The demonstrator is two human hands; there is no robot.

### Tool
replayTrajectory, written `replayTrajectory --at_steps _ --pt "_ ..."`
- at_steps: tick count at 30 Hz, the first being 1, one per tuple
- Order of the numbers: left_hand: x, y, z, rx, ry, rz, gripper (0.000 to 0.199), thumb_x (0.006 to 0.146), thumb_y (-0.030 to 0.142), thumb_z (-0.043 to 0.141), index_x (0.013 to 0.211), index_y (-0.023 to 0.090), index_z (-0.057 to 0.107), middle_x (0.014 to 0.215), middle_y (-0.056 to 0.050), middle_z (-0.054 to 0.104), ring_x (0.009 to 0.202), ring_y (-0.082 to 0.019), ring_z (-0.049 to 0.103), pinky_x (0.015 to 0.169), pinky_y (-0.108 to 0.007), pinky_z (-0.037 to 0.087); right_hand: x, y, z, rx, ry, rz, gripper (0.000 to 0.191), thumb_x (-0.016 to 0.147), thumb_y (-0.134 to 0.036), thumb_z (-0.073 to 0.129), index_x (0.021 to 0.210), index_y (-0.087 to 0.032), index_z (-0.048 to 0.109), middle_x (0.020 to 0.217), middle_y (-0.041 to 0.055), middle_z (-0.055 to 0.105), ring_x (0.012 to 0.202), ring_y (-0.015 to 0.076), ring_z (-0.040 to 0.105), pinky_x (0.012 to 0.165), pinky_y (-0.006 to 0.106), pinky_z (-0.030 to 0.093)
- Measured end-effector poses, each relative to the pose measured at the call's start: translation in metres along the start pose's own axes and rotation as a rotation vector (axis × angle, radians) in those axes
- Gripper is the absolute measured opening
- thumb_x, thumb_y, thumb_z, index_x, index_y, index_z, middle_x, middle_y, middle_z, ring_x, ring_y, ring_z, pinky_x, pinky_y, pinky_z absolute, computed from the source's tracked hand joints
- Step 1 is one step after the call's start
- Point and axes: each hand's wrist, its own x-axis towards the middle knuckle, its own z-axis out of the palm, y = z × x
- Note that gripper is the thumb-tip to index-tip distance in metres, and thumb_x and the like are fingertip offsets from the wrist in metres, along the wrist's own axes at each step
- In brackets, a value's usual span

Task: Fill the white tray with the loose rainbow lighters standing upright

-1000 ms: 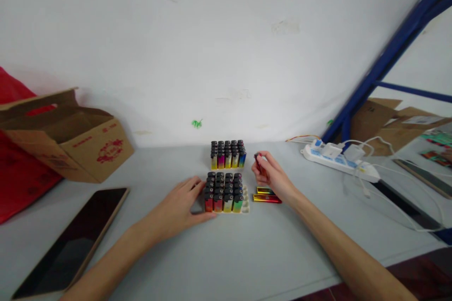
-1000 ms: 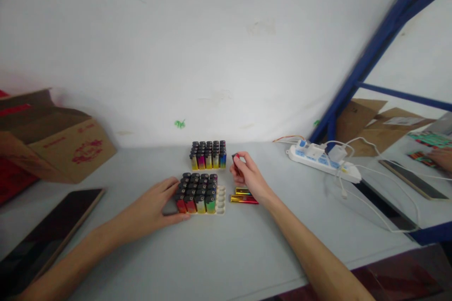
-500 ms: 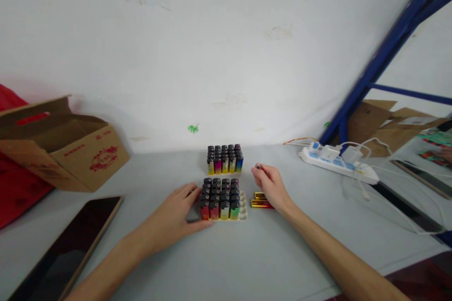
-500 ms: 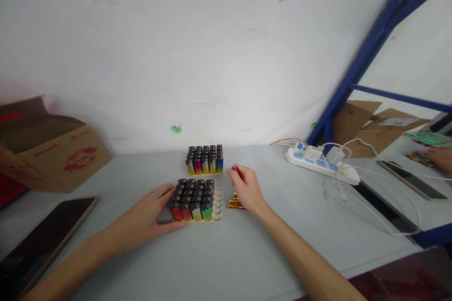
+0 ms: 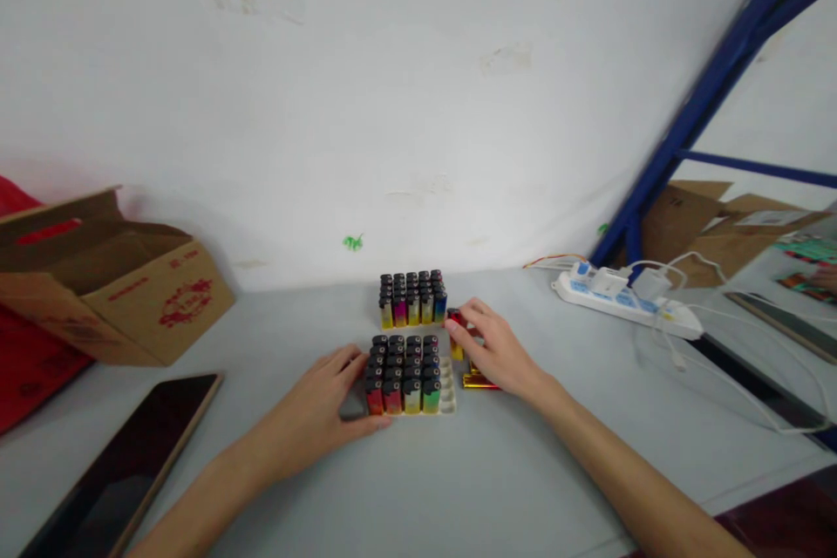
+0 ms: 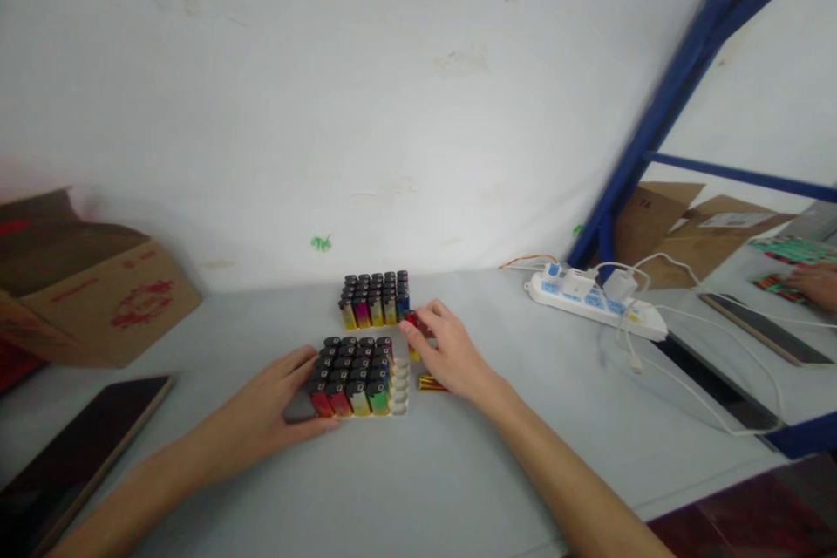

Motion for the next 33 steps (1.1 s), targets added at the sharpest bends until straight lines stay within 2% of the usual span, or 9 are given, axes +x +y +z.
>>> replayTrajectory --at_steps 2,4,12,18,22,28,33 --pt "-0.001 -0.003 0.002 0.005 0.005 -0.012 0.068 0.090 0.073 0.079 0.137 0.023 0.076 0.144 -0.017 0.075 0.132 -0.041 0.073 0.117 -0.056 0.060 -0.001 0.002 -0.001 -0.102 -0.035 0.020 0.054 0.114 -0.067 0.049 0.078 -0.025 0.051 0.075 0.0007 0.059 0.072 0.0195 0.056 0.067 0.033 0.045" --pt "-0.002 -0.005 0.005 0.015 0.016 -0.034 0.073 0.088 0.074 0.081 0.140 0.023 0.075 0.149 -0.018 0.073 0.137 -0.043 0.071 0.120 -0.057 0.058 -0.001 0.004 -0.004 -0.127 -0.083 0.040 0.052 0.116 -0.062 0.047 0.079 -0.026 0.048 0.069 -0.0017 0.058 0.065 0.0183 0.054 0.065 0.032 0.040" --pt "-0.002 -0.002 0.003 -0.012 0.024 -0.014 0.066 0.088 0.073 0.081 0.133 0.025 0.078 0.140 -0.014 0.077 0.127 -0.039 0.074 0.113 -0.053 0.062 -0.002 0.004 -0.021 -0.106 -0.204 -0.030 0.045 0.117 -0.058 0.049 0.094 -0.023 0.067 0.086 0.0044 0.077 0.077 0.0215 0.070 0.074 0.032 0.049" --pt "-0.002 0.000 0.002 0.009 0.028 -0.019 0.068 0.088 0.072 0.081 0.138 0.026 0.076 0.141 -0.015 0.077 0.128 -0.041 0.075 0.114 -0.054 0.063 -0.003 0.006 -0.022 -0.090 -0.296 -0.058 0.042 0.115 -0.057 0.055 0.097 -0.022 0.070 0.086 0.0041 0.078 0.074 0.0208 0.070 0.072 0.030 0.052" --pt "-0.001 0.003 0.000 -0.010 0.015 -0.030 0.066 0.087 0.069 0.084 0.136 0.025 0.077 0.140 -0.015 0.077 0.128 -0.041 0.075 0.113 -0.055 0.063 -0.005 0.003 -0.023 -0.090 -0.312 -0.062 0.040 0.115 -0.055 0.056 0.101 -0.022 0.073 0.090 0.0047 0.080 0.079 0.0209 0.073 0.075 0.030 0.053" --pt "0.000 0.006 -0.002 -0.018 -0.018 -0.051 0.064 0.087 0.066 0.084 0.134 0.022 0.077 0.141 -0.017 0.076 0.129 -0.041 0.074 0.116 -0.057 0.061 -0.004 0.007 -0.018 -0.129 -0.289 -0.075 0.044 0.115 -0.059 0.055 0.094 -0.022 0.068 0.084 0.0045 0.076 0.073 0.0201 0.067 0.070 0.029 0.049" --pt "0.000 0.005 -0.001 -0.017 -0.003 -0.046 0.065 0.087 0.068 0.084 0.134 0.023 0.077 0.138 -0.016 0.077 0.126 -0.041 0.075 0.114 -0.056 0.062 -0.004 0.007 -0.015 -0.141 -0.278 -0.126 0.040 0.116 -0.055 0.056 0.098 -0.022 0.069 0.091 0.0059 0.075 0.080 0.0215 0.067 0.076 0.031 0.050"
